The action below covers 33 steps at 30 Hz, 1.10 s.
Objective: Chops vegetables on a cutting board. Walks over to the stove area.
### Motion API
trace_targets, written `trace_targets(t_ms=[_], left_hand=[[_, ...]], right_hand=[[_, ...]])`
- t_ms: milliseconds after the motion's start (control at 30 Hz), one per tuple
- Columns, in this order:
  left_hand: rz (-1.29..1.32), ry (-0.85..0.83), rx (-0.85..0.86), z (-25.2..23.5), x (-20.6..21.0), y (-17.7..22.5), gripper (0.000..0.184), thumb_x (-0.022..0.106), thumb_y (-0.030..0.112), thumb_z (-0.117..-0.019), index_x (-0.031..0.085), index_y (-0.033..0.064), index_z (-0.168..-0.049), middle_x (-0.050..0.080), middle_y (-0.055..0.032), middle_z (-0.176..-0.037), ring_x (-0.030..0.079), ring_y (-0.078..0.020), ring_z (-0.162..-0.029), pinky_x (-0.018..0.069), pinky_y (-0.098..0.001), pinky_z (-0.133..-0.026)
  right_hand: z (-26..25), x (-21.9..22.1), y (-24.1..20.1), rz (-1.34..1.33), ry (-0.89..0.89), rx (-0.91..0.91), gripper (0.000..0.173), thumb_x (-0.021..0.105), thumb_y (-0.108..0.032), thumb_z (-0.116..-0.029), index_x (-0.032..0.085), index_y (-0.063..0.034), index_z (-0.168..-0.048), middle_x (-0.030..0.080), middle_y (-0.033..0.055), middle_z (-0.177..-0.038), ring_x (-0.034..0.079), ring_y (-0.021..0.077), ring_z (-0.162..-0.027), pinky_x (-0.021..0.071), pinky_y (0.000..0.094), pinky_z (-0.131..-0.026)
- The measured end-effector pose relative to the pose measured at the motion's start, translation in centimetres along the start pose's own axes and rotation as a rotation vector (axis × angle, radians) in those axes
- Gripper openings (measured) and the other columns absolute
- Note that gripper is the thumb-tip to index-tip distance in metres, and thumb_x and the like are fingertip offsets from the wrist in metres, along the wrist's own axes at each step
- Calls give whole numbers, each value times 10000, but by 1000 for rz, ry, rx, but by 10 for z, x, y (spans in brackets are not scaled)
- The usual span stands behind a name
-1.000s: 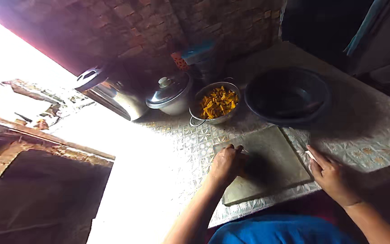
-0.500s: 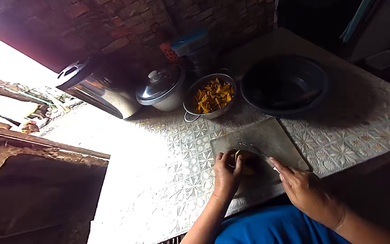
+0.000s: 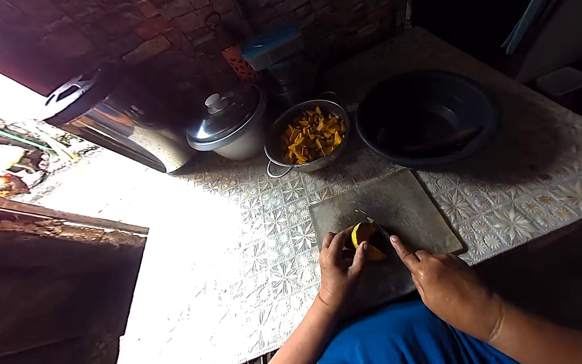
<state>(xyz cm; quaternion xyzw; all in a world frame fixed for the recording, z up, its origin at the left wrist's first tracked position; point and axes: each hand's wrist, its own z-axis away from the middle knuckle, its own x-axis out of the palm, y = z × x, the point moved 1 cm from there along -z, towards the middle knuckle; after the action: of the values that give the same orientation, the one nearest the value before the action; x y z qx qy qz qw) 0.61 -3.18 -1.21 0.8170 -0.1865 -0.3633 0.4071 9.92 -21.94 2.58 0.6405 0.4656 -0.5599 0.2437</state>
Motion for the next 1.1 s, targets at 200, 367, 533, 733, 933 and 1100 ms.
trace_targets(t_ms=[200, 367, 533, 733, 933, 1100], left_hand=[[30, 8, -8, 0, 0, -3, 380, 769, 245, -879, 720, -54, -1109, 608, -105, -943, 677, -53, -782, 612, -179, -663], [47, 12, -4, -1, 1, -2, 377, 760, 251, -893, 716, -53, -1112, 607, -99, -949, 677, -52, -786, 613, -182, -668], [17, 21, 27, 0, 0, -6, 393, 750, 277, -898, 721, -54, -1109, 629, -109, -943, 672, -72, -808, 605, -194, -702], [17, 35, 51, 0, 2, -8, 409, 764, 298, -891, 724, -48, -1106, 624, -98, -938, 665, -53, -788, 599, -177, -682], [19, 37, 59, 1, 2, -7, 411, 780, 273, -871, 711, -71, -1083, 615, -109, -933, 666, -61, -787, 601, -181, -685], [18, 24, 60, 0, 2, -7, 407, 790, 266, -859, 704, -71, -1070, 614, -111, -939, 665, -69, -802, 602, -185, -697]], right_hand=[[-5, 7, -9, 26, -171, 39, 629, 639, 16, -812, 606, -42, -1437, 668, 111, -670, 665, 275, -539, 532, 401, -495], [-6, 17, 1, -78, -74, 71, 562, 585, -29, -858, 620, -34, -1419, 632, 104, -619, 637, 288, -501, 521, 431, -473], [-1, 13, 5, -149, 156, 40, 505, 496, -112, -886, 680, -33, -1350, 612, 69, -590, 585, 235, -443, 492, 381, -425], [2, 3, -1, -136, 156, -2, 506, 497, -114, -884, 685, -49, -1349, 589, 45, -574, 559, 208, -433, 471, 345, -422], [0, -2, -12, 2, 36, 1, 600, 603, -39, -793, 650, -46, -1392, 605, 69, -595, 581, 232, -443, 475, 360, -421], [-6, -2, -15, -5, -43, 9, 619, 624, -23, -797, 623, -35, -1417, 619, 78, -613, 606, 237, -467, 499, 362, -443]])
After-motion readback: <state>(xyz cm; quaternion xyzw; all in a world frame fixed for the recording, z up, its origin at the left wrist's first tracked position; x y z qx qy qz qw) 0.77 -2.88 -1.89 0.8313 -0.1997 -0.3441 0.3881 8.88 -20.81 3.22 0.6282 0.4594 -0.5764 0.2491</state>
